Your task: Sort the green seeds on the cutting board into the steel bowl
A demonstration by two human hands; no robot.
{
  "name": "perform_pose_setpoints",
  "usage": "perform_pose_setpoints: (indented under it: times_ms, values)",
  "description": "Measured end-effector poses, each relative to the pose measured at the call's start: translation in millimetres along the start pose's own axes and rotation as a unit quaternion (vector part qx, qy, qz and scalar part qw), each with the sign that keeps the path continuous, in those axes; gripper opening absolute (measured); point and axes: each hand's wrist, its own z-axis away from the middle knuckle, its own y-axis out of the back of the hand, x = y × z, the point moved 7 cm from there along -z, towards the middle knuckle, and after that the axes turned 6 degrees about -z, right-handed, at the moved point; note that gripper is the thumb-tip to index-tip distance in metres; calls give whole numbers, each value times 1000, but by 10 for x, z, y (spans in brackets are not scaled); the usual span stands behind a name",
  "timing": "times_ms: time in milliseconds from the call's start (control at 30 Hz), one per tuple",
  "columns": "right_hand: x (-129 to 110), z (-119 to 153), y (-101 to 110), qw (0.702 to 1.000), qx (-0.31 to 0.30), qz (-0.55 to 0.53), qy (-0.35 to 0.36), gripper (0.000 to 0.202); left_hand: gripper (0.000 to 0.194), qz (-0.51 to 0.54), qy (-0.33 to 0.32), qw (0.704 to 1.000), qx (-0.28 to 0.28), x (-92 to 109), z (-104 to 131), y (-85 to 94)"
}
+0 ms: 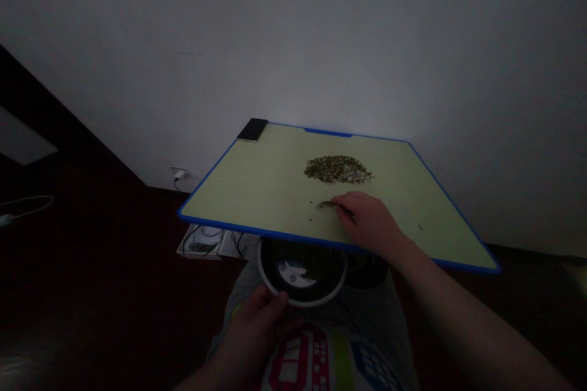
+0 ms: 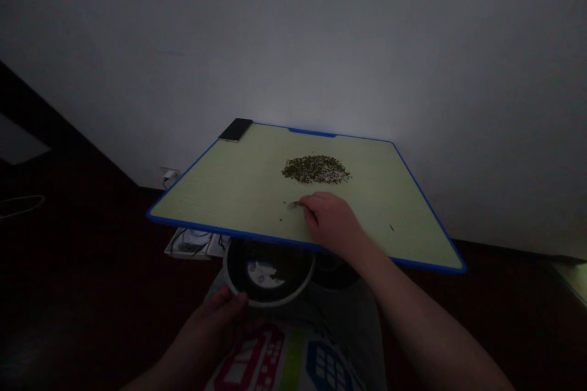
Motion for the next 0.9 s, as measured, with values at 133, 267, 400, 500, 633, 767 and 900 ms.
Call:
perform_pose_setpoints:
  times_ms: [133, 267, 400, 500, 633, 767, 900]
  values:
    - [-17, -164, 106, 1000, 10, 27, 1, 25, 32, -7, 1, 1000, -1, 8, 1, -1]
    - [20, -348, 292, 999, 0, 21, 40, 27, 28, -6, 0, 1000, -8, -20, -14, 10]
    - [19, -424, 314, 987, -75, -15, 143, 26, 29, -8, 0, 1000, 2, -44, -20, 39]
    - [73, -389, 272, 983, -95, -21, 159, 26, 28, -10, 2, 1000, 4, -38, -13, 47]
    - [147, -291, 211, 989, -72, 5, 127, 27, 23, -7, -3, 1000, -8, -25, -13, 36]
    - [135, -220, 146, 989, -72, 9, 125, 27, 21, -13, -5, 1000, -15, -29, -5, 27]
    - [125, -245, 105, 990, -69, -10, 119, 26, 22, -13, -6, 1000, -16, -19, 5, 11]
